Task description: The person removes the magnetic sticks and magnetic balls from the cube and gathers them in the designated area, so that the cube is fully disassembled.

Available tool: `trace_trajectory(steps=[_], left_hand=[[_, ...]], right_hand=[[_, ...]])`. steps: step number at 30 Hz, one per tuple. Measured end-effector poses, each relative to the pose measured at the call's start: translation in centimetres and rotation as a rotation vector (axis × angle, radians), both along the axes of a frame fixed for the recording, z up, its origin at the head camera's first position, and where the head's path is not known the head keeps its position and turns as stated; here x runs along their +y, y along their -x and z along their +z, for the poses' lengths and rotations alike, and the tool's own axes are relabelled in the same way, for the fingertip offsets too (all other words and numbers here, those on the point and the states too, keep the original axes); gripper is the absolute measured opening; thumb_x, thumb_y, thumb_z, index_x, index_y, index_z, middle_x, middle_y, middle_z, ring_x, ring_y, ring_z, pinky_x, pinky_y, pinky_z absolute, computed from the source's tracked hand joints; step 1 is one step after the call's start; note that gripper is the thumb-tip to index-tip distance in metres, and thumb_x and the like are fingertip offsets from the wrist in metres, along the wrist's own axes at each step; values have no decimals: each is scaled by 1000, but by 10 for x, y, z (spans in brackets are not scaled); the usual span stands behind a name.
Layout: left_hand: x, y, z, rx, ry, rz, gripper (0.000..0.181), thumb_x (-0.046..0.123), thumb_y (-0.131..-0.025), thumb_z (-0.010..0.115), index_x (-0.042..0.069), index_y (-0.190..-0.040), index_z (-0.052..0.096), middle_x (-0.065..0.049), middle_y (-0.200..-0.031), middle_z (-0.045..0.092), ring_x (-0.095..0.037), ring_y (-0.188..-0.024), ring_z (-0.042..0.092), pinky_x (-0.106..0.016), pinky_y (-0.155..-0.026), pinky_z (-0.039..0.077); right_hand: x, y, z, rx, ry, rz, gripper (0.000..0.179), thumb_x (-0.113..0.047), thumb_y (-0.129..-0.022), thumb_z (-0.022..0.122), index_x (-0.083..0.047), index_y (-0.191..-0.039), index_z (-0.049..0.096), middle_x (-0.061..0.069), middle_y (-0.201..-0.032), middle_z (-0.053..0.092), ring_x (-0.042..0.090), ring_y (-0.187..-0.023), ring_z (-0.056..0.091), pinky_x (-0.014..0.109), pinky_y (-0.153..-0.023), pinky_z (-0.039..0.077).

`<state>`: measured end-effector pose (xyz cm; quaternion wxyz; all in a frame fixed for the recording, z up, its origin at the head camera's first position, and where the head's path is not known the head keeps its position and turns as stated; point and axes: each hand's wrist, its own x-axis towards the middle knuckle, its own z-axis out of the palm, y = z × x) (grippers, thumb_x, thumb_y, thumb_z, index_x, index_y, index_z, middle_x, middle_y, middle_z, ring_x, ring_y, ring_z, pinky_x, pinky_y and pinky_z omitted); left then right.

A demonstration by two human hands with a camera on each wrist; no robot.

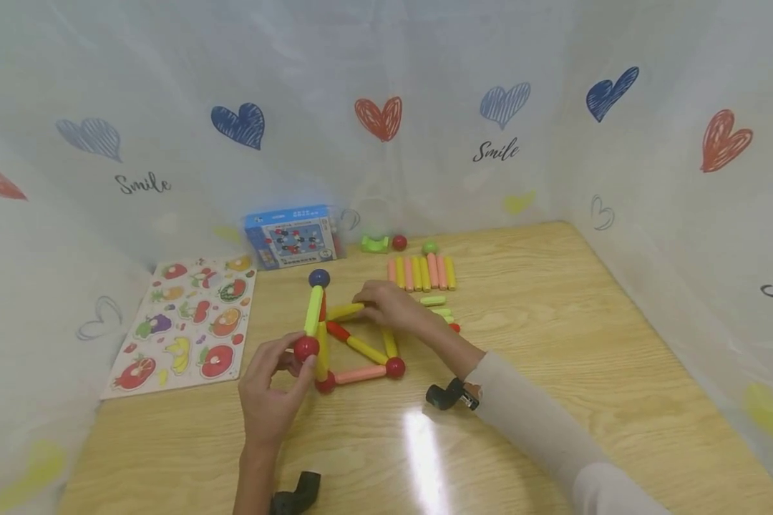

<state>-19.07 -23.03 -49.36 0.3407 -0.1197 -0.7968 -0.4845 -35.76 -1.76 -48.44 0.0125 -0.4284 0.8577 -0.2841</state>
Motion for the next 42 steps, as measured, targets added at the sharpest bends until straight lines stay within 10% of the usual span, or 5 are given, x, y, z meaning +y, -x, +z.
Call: trace_trajectory(steps=[7,18,26,42], left_hand=[[-1,1,-1,7,10,-5,48,-5,-78,79,8,-123,69,-3,-105,67,-11,-79,59,-13,-72,51],[-2,2,2,20,43,-2,49,-4,-77,80,8,-123,69,-3,-104,67,-10,-79,58,-12,-73,49],[-1,0,0,-17,43,1,47,-2,-80,79,10,-124,69,-2,-103,66,-9,-79,58,-12,-73,49],[-1,2,-4,28,27,-4,50,-6,-74,80,5,-122,69,-5,-101,66,-11,-78,58,-12,-72,49]], right_hand=[[16,-6,18,12,-61,2,21,-16,-93,72,-9,-113,75,1,-100,67,14,-89,58,25,-76,49],[100,0,16,57,300,-345,28,-3,-94,66,3,-121,69,14,-108,62,23,-87,64,39,-75,58],[152,11,4,96,249,-655,29,-3,-96,65,10,-122,65,18,-107,58,32,-91,64,43,-81,57],[150,10,-21,9,22,-541,23,-10,-97,66,5,-114,70,19,-112,67,33,-102,64,45,-86,55]])
